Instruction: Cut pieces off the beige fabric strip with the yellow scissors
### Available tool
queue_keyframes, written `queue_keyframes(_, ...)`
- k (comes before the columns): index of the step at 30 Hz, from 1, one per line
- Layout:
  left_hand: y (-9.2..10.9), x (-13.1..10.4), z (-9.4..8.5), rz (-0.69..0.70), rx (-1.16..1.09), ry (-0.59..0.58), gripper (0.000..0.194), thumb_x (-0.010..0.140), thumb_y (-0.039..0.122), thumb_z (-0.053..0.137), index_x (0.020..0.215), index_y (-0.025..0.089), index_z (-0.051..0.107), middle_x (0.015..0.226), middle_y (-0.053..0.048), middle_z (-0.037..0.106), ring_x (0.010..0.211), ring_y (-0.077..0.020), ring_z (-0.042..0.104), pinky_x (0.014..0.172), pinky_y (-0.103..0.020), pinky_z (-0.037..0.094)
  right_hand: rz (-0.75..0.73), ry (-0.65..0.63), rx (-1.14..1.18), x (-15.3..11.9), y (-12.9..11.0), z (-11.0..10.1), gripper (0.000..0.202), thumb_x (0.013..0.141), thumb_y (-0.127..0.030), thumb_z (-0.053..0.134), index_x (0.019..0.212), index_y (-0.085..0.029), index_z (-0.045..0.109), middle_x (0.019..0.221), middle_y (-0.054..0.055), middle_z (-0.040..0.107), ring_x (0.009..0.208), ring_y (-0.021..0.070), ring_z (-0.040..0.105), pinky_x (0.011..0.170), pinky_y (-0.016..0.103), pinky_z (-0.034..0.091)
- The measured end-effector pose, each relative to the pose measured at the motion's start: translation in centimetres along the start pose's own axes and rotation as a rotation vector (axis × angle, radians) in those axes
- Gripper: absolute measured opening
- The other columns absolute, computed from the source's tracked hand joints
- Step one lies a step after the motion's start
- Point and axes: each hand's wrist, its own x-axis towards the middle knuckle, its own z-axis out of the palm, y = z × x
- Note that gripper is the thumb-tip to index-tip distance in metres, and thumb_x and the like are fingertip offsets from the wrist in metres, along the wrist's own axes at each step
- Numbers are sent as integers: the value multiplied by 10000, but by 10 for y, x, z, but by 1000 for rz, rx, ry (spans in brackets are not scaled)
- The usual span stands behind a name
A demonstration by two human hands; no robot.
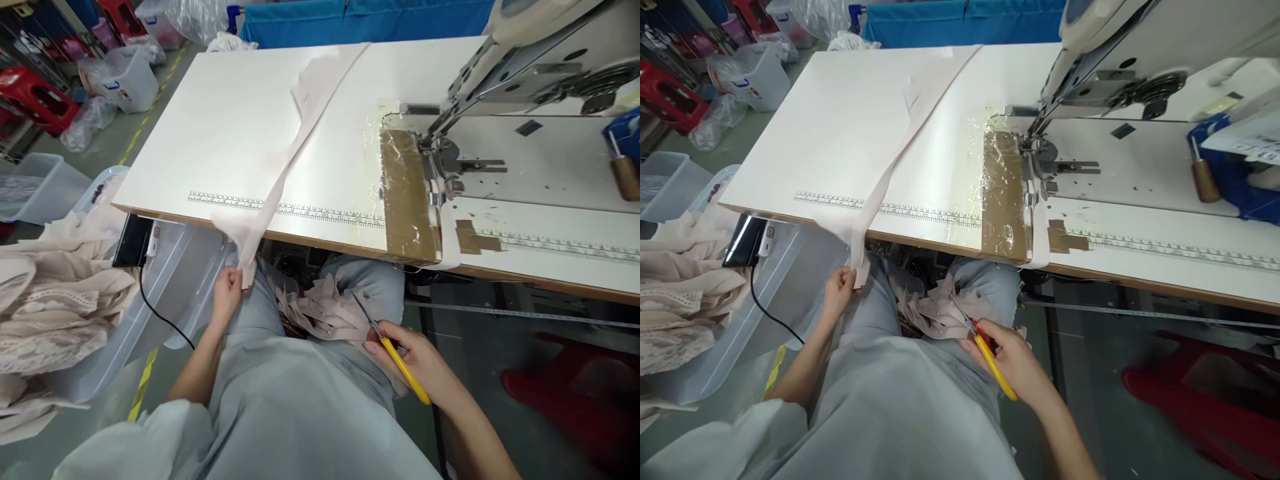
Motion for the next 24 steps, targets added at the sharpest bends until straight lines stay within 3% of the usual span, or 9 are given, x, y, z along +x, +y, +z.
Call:
queue_keyframes(3,-20,-21,-12,-64,58,-26,163,818,322,580,880,228,462,508,51,507,436,-149,481,468,-253,320,-1,-17,45,5,-4,3,401,878,-530,539,661,-206,446,609,-30,442,572,141,417,531,233,345)
queue_keyframes(5,-8,-42,-12,-69,26,-154,252,817,318,593,1029,220,499,504,69,486,435,-138,471,474,-247,358,-8,-32,74,13,-10,9,419,854,-550,550,642,-208,433,590,-31,430,557,139,403,516,232,338)
queue_keyframes(9,48,-71,0,-20,-386,-784,378,918,412,501,1215,184,552,799,-48,634,705,-159,617,654,-278,503,-36,-71,86,25,-21,16,412,833,-551,549,639,-208,430,594,-20,460,571,149,422,520,238,343)
queue_keyframes(11,72,-69,5,-2,-536,-970,396,933,414,495,1258,194,548,1099,-122,636,910,-192,630,753,-299,517,-72,-98,108,27,-24,14,397,836,-544,545,657,-205,438,625,-13,478,593,155,440,531,242,348)
queue_keyframes(13,85,-62,9,38,-463,-910,345,915,406,541,1182,196,602,1047,-105,649,826,-161,611,686,-258,496,-87,-128,112,26,-27,10,402,848,-554,533,673,-201,451,637,-11,475,601,158,445,533,245,343)
queue_keyframes(16,89,-49,15,233,-162,-599,232,868,395,615,840,176,690,773,-37,572,620,-97,473,565,-219,402,-53,-160,65,26,-33,0,450,856,-604,522,673,-197,465,623,-9,470,593,161,442,530,250,339)
queue_keyframes(18,88,-45,17,348,-54,-469,259,859,396,619,742,173,680,866,-50,550,619,-87,443,573,-231,396,-41,-164,46,28,-35,-5,482,846,-642,527,677,-193,479,633,0,490,602,169,453,539,257,353)
queue_keyframes(20,87,-43,17,335,-57,-458,288,868,421,598,751,167,663,965,-70,569,603,-76,455,570,-236,408,-46,-174,52,32,-37,-7,502,842,-665,525,686,-190,490,645,6,500,610,171,455,545,262,362)
queue_keyframes(24,85,-44,16,16,-242,-657,379,873,534,551,839,159,594,606,-18,614,462,-97,510,464,-214,390,-78,-292,99,44,-35,-7,508,847,-674,527,700,-190,474,658,-13,452,615,153,410,542,251,337)
